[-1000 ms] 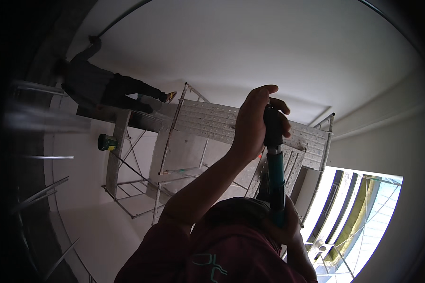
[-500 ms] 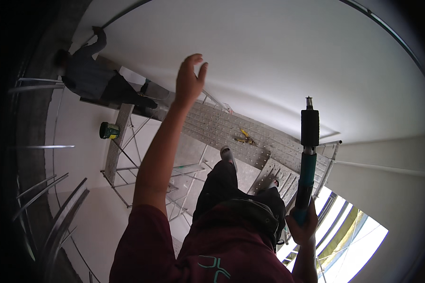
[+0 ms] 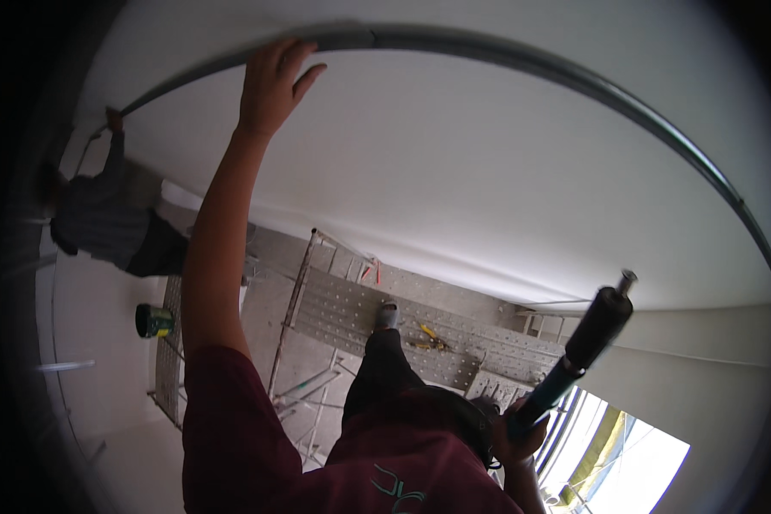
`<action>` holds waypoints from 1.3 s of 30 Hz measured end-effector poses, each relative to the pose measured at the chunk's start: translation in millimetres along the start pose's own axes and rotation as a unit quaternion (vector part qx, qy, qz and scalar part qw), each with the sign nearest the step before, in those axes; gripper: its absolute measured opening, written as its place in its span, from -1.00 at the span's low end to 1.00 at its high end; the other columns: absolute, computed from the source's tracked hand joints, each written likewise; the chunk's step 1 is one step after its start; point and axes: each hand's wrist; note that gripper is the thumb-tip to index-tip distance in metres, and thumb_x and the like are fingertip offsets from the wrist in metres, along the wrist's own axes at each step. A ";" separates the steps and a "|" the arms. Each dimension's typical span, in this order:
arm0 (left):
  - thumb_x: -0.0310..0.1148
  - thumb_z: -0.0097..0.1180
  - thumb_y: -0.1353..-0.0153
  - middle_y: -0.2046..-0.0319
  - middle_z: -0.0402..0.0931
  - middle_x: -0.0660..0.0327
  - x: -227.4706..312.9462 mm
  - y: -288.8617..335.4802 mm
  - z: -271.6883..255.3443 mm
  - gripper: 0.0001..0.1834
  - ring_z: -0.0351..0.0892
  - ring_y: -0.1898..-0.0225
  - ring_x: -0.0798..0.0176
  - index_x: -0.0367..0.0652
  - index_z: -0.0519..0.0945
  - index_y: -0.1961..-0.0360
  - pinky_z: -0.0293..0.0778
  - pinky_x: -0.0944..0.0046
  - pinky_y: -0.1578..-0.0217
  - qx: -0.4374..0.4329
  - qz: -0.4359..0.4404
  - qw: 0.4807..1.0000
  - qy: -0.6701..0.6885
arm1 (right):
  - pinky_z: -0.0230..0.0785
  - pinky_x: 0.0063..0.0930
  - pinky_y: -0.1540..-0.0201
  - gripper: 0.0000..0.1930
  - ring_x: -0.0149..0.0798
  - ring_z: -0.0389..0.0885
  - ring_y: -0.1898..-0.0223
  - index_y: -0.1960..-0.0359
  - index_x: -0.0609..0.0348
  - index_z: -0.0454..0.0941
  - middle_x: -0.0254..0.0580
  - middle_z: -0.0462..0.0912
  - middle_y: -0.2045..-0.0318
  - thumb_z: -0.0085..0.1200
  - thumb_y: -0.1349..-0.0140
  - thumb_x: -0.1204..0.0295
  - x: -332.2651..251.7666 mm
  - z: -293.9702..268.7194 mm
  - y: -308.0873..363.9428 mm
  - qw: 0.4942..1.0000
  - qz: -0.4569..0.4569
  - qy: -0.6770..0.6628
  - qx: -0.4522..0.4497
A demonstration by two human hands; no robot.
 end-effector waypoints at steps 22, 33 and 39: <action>-0.21 0.29 -0.28 0.28 0.51 0.57 -59.7 50.9 115.7 -0.90 0.41 0.14 0.43 0.31 0.63 0.21 0.09 0.19 0.03 0.232 -0.063 0.968 0.075 | 0.31 -0.36 0.09 -0.69 -0.29 0.44 0.27 0.09 0.20 0.37 -0.17 0.51 0.28 0.20 -0.20 0.48 -125.6 199.4 -129.3 0.981 0.005 0.001 0.195; -0.26 0.12 -0.41 0.21 0.55 0.42 -65.3 37.4 119.1 -0.91 0.36 0.10 0.32 0.07 0.60 0.13 0.11 0.20 0.03 0.276 0.015 0.960 0.049 | 0.43 -0.40 -0.02 -0.54 -0.29 0.50 0.07 -0.15 0.33 0.37 -0.12 0.52 0.04 0.23 -0.23 0.60 24.8 232.6 -66.8 0.917 0.143 -0.052 0.369; -0.36 0.11 -0.42 0.25 0.53 0.29 -71.0 25.7 122.7 -0.86 0.38 0.14 0.27 -0.21 0.58 0.14 0.25 0.30 0.13 0.323 0.088 0.928 0.167 | 0.43 -0.32 -0.16 -0.34 -0.20 0.55 -0.04 -0.37 0.44 0.20 0.03 0.52 -0.10 0.21 -0.26 0.61 113.8 291.2 -43.8 0.906 0.183 0.054 0.379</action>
Point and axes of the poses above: each hand's wrist, its own y-axis away from the middle knuckle, its own z-axis out of the palm, x = y × z
